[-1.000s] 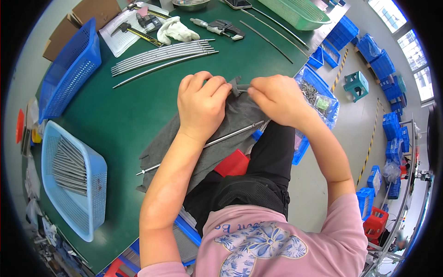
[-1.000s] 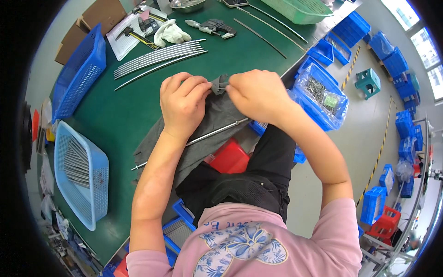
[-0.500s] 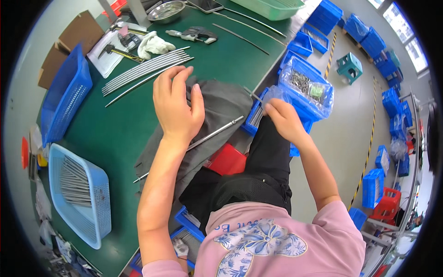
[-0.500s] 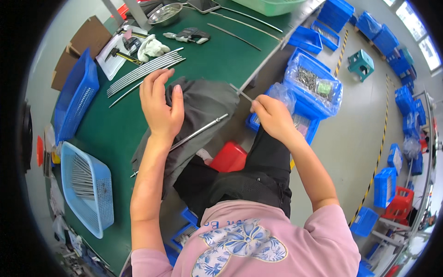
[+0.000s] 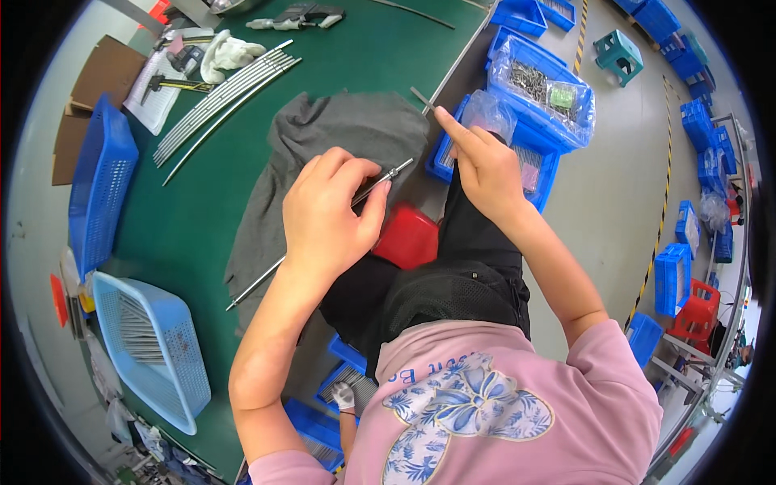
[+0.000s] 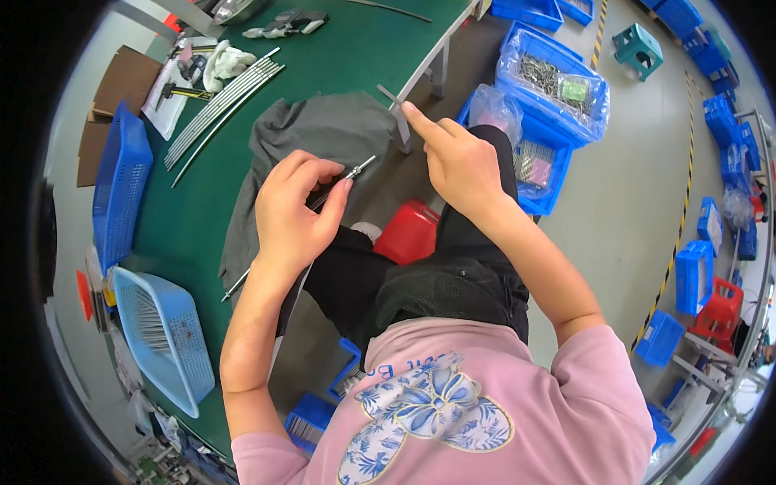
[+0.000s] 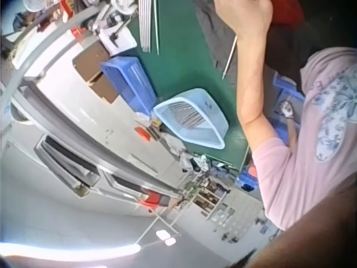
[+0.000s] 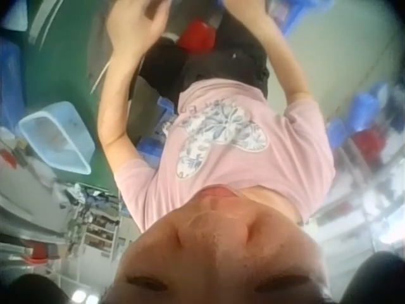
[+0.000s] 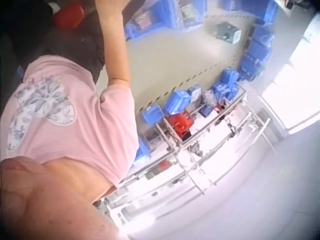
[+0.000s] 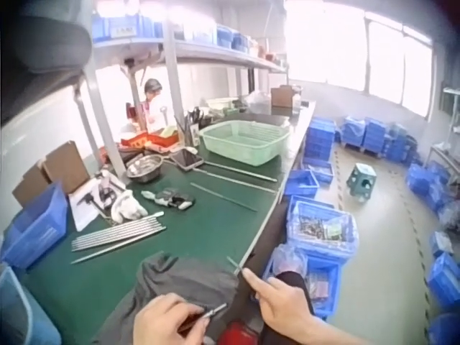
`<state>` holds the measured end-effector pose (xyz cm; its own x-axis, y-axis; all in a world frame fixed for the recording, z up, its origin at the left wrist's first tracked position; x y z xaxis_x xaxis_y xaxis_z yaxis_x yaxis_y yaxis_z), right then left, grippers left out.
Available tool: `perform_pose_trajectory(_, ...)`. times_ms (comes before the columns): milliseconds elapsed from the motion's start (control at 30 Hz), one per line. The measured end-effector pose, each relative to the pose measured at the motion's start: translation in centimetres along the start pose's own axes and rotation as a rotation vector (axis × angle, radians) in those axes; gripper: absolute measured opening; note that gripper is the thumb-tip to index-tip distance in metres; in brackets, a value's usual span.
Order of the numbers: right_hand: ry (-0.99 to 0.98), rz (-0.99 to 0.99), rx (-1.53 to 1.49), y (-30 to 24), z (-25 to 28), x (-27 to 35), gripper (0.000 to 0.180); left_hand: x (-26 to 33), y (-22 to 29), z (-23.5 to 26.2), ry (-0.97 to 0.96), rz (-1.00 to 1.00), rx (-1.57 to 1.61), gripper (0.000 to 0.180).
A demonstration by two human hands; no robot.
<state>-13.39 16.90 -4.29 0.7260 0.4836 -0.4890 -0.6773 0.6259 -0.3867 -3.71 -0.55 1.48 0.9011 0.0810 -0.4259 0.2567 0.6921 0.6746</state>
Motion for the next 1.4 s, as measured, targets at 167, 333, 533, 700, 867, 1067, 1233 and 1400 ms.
perform_pose_trajectory(167,0.038,0.011,0.083,-0.7,0.2,0.1,0.052,0.2,0.0,-0.4,0.043,-0.073,0.018,0.009)
perform_pose_trajectory(333,0.099,0.088,-0.048,-2.0,1.5,0.4,0.050,0.3,0.1,-0.4,0.056,-0.072,0.029,0.013)
perform_pose_trajectory(533,-0.094,0.079,-0.197,-5.4,3.2,4.0,0.054,0.1,0.2,-0.4,0.042,-0.096,0.012,0.015)
perform_pose_trajectory(700,-0.207,0.050,-0.289,-6.3,3.5,4.1,0.050,0.2,0.1,-0.4,0.037,-0.112,0.017,0.015)
perform_pose_trajectory(867,-0.248,0.047,-0.155,-6.9,3.9,4.0,0.057,0.2,0.0,-0.5,0.058,-0.139,0.030,0.016)
perform_pose_trajectory(1067,-0.259,0.111,0.039,-7.7,3.1,2.4,0.060,-0.1,0.2,-0.7,0.025,-0.158,0.029,0.014)
perform_pose_trajectory(1233,-0.302,0.087,0.088,-7.7,4.2,4.4,0.058,-0.1,0.1,-0.8,0.032,-0.149,0.045,0.014)
perform_pose_trajectory(1400,-0.212,0.119,0.000,-8.0,3.3,2.2,0.064,0.1,0.1,-0.8,0.031,-0.142,0.025,0.015)
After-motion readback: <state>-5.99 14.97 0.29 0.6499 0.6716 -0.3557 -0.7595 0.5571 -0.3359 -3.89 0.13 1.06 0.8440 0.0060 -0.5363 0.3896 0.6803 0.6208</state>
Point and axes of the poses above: each hand's wrist, its own x-axis away from the middle knuckle, its own z-axis out of the back of the hand, y = z × x, the point moved 4 cm from there along -x, towards the middle knuckle, and after that the axes turned 13 degrees about x, right-handed, at the moved point
